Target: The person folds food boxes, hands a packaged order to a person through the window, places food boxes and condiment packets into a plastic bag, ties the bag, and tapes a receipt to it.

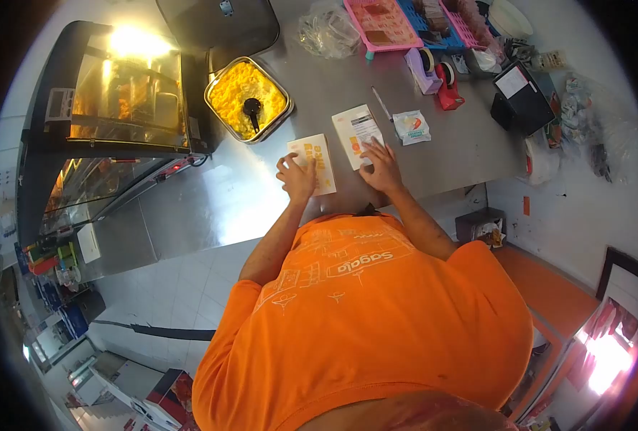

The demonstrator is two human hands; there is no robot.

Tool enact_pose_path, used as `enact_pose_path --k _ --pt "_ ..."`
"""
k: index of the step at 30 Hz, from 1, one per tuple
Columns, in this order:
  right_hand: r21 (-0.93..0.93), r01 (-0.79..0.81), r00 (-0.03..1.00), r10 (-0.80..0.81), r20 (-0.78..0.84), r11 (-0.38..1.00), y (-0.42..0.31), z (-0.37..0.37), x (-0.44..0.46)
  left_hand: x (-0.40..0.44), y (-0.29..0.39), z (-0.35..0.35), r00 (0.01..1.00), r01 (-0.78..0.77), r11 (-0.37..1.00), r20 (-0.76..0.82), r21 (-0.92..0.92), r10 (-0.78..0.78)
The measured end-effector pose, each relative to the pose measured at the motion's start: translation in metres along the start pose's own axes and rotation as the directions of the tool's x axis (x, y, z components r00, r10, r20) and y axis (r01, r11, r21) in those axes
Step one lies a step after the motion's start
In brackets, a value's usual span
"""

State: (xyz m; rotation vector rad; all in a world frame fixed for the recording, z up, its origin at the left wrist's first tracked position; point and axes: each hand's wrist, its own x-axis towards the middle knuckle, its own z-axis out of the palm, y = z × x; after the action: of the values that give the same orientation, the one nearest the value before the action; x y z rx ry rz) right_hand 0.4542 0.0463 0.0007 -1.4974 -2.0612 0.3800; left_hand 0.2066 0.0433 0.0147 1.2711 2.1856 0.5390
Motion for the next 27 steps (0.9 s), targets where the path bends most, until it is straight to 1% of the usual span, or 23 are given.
enact_pose_path --k 1,2,3,4,5,8,9,11,12,14,16,17,19,20,21,22,23,25,26,27 --pt "0.014 -0.007 1.000 0.007 0.002 1.000 0.001 0.004 -0.002 0.001 0.004 0.004 0.974 -0.225 0.974 -0.005 -0.020 0.225" --pt "0.028 -0.013 1.000 0.013 0.007 1.000 0.002 0.006 -0.002 0.003 0.010 0.008 0.900 -0.436 0.899 -0.015 -0.039 0.436" --pt "0.050 -0.010 1.000 0.009 0.011 0.999 0.004 0.006 0.000 0.003 0.015 0.014 0.782 -0.624 0.780 -0.027 -0.054 0.623" --pt "0.071 -0.008 1.000 0.007 0.015 0.997 0.006 0.007 0.005 0.003 0.030 0.021 0.751 -0.618 0.747 0.098 -0.243 0.653" --pt "0.091 -0.005 1.000 0.003 0.020 0.996 0.007 0.006 0.006 0.003 0.048 0.030 0.693 -0.571 0.702 0.208 -0.425 0.690" --pt "0.066 -0.016 0.999 0.014 0.037 0.998 0.013 0.001 0.007 -0.002 0.069 0.090 0.847 -0.503 0.861 0.156 -0.076 0.508" --pt "0.182 -0.117 0.993 0.118 0.005 0.976 0.015 -0.004 0.009 0.004 0.068 0.099 0.880 -0.425 0.893 0.162 -0.149 0.446" --pt "0.414 -0.290 0.945 0.328 -0.022 0.863 0.019 -0.013 0.014 0.014 0.073 0.112 0.929 -0.255 0.923 0.191 -0.290 0.317" --pt "0.392 -0.345 0.908 0.409 -0.090 0.853 0.028 -0.014 0.019 0.013 0.073 0.108 0.926 -0.213 0.915 0.229 -0.342 0.301" --pt "0.364 -0.460 0.801 0.555 -0.222 0.810 0.046 -0.010 0.026 0.022 0.066 0.115 0.906 -0.311 0.887 0.175 -0.342 0.385" --pt "0.512 -0.458 0.829 0.557 -0.048 0.726 0.090 0.041 0.016 0.027 0.063 0.115 0.882 -0.376 0.855 0.145 -0.356 0.448" --pt "0.579 -0.463 0.838 0.545 0.039 0.671 0.104 0.056 0.009 0.028 0.064 0.113 0.879 -0.368 0.851 0.157 -0.375 0.450" --pt "0.497 -0.581 0.764 0.642 0.060 0.645 0.079 0.044 0.013 0.039 0.067 0.112 0.873 -0.359 0.836 0.169 -0.415 0.458" --pt "0.457 -0.635 0.724 0.686 0.071 0.623 0.060 0.033 0.014 0.046 0.066 0.111 0.863 -0.287 0.847 0.262 -0.448 0.431" --pt "0.415 -0.687 0.681 0.728 0.080 0.597 0.047 0.029 0.014 0.049 0.068 0.114 0.880 -0.250 0.854 0.260 -0.457 0.397" --pt "0.364 -0.717 0.662 0.744 0.088 0.595 0.044 0.034 0.012 0.053 0.071 0.116 0.896 -0.213 0.858 0.257 -0.467 0.363" --pt "0.376 -0.737 0.631 0.771 0.083 0.562 0.040 0.040 0.010 0.057 0.074 0.118 0.910 -0.179 0.861 0.254 -0.476 0.329" --pt "0.395 -0.773 0.567 0.821 0.076 0.497 0.028 0.050 0.003 0.063 0.079 0.112 0.872 -0.308 0.912 0.303 -0.273 0.385" --pt "0.432 -0.747 0.590 0.803 0.082 0.505 0.030 0.059 -0.002 0.062 0.079 0.108 0.852 -0.366 0.915 0.335 -0.169 0.402" --pt "0.431 -0.707 0.627 0.779 0.018 0.560 0.036 0.061 -0.008 0.061 0.080 0.102 0.858 -0.297 0.933 0.371 -0.205 0.355"
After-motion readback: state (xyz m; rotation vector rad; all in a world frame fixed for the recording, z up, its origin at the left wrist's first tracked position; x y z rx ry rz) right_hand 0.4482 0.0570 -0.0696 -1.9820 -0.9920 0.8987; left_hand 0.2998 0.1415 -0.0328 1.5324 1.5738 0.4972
